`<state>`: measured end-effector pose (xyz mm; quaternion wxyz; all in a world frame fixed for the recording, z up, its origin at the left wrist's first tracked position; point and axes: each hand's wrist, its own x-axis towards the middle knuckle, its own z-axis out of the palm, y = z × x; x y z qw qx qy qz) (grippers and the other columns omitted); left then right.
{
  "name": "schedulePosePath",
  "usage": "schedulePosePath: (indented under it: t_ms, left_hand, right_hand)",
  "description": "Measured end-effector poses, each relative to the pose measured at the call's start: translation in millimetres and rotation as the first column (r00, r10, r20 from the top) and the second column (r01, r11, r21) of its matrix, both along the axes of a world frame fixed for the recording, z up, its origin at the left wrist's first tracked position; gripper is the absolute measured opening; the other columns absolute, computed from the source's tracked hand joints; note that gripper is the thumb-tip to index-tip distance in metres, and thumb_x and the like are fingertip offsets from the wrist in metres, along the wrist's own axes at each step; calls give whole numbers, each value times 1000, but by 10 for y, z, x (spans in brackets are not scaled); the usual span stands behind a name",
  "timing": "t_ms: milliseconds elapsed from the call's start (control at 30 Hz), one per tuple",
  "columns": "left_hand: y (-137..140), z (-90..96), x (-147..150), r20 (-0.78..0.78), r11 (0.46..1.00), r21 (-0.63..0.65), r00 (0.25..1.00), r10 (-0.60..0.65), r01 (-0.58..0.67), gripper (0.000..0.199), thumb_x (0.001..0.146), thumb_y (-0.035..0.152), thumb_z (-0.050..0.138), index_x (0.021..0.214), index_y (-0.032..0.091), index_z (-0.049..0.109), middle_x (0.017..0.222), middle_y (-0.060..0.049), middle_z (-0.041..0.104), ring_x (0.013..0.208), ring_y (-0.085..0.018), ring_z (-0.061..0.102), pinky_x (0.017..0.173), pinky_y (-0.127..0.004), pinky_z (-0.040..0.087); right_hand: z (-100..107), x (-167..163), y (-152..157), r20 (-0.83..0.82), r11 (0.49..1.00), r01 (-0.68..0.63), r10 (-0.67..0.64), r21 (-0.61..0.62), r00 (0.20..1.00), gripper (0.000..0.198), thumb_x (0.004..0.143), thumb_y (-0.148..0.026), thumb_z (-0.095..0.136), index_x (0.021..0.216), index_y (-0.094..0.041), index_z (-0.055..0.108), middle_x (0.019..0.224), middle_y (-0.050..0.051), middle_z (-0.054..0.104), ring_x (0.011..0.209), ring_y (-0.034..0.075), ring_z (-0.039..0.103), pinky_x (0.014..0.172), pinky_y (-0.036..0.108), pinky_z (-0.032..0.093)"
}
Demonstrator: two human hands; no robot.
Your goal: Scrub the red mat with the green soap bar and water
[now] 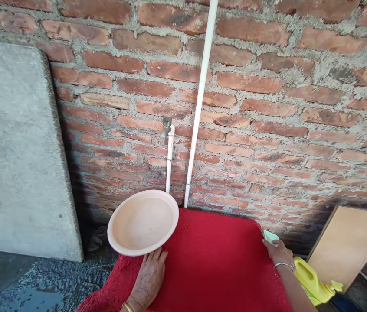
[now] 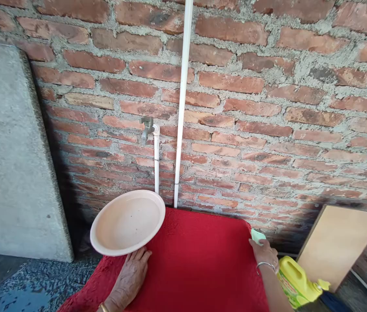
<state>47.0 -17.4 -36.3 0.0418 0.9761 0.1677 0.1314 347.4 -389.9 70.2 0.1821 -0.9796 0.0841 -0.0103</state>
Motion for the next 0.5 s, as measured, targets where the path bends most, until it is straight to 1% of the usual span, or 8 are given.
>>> schedulePosePath:
  t_ms: [67, 100, 167, 233, 300, 367, 433, 500]
  left_hand:
    - [-16, 55, 4, -29, 1000, -18, 1000, 8, -8, 54, 86, -1, 39, 124, 22, 70, 129, -9, 67, 128, -24, 56, 114, -45, 41]
    - [-20, 75, 6, -37, 1000, -26, 999, 13, -14, 54, 86, -1, 39, 125, 22, 69, 129, -9, 67, 128, -24, 56, 114, -45, 40]
    - [-21, 96, 8, -48, 999, -38, 999, 22, -24, 55, 86, -1, 38, 125, 22, 69, 130, -8, 67, 129, -24, 56, 115, -45, 40]
    - [-12, 93, 10, -58, 999, -41, 998, 25, -27, 54, 86, 0, 38, 126, 22, 68, 131, -9, 66, 130, -24, 55, 115, -46, 40]
    - [2, 83, 9, -57, 999, -34, 998, 20, -22, 54, 87, 0, 38, 126, 21, 69, 131, -9, 66, 130, -25, 55, 115, -46, 39]
    - [13, 79, 4, -46, 1000, -26, 999, 14, -15, 53, 87, 0, 39, 126, 21, 69, 131, -9, 66, 129, -25, 55, 114, -45, 40]
    - [18, 88, -4, -38, 1000, -16, 999, 11, -11, 53, 87, 0, 39, 125, 21, 69, 130, -8, 67, 129, -25, 56, 114, -45, 40]
    - [17, 104, -11, -37, 1000, -6, 999, 5, -6, 52, 87, 0, 39, 125, 21, 69, 129, -8, 67, 128, -25, 56, 113, -44, 41]
  right_hand:
    - [-29, -83, 194, -16, 998, -49, 50, 39, 999, 52, 84, -56, 49, 114, -16, 63, 97, 18, 67, 107, 37, 66, 85, 46, 52]
    - [-62, -146, 379, -13, 993, -98, 99, 65, 995, 50, 83, -56, 51, 115, -19, 63, 100, 15, 67, 108, 33, 65, 88, 43, 52]
    - [-154, -324, 878, 3, 970, -214, 216, 119, 976, 46, 82, -55, 56, 114, -24, 64, 104, 10, 67, 105, 27, 66, 91, 37, 51]
    - [-262, -574, 1451, 20, 927, -335, 337, 167, 941, 40, 81, -53, 61, 111, -27, 66, 107, 5, 66, 99, 21, 66, 90, 32, 50]
    - [-368, -856, 1976, 32, 873, -447, 450, 196, 893, 33, 78, -49, 67, 106, -30, 68, 107, 2, 65, 95, 18, 66, 86, 28, 49]
    - [-456, -1099, 2348, 39, 825, -526, 530, 206, 847, 32, 74, -46, 74, 102, -32, 69, 106, 0, 64, 94, 17, 65, 84, 26, 48]
    - [-515, -1236, 2505, 41, 799, -567, 571, 200, 820, 34, 69, -44, 78, 101, -33, 70, 106, -1, 63, 96, 18, 65, 85, 27, 48]
    - [-538, -1241, 2427, 40, 802, -568, 571, 185, 820, 35, 69, -44, 78, 101, -33, 70, 106, -1, 63, 96, 19, 64, 87, 28, 47]
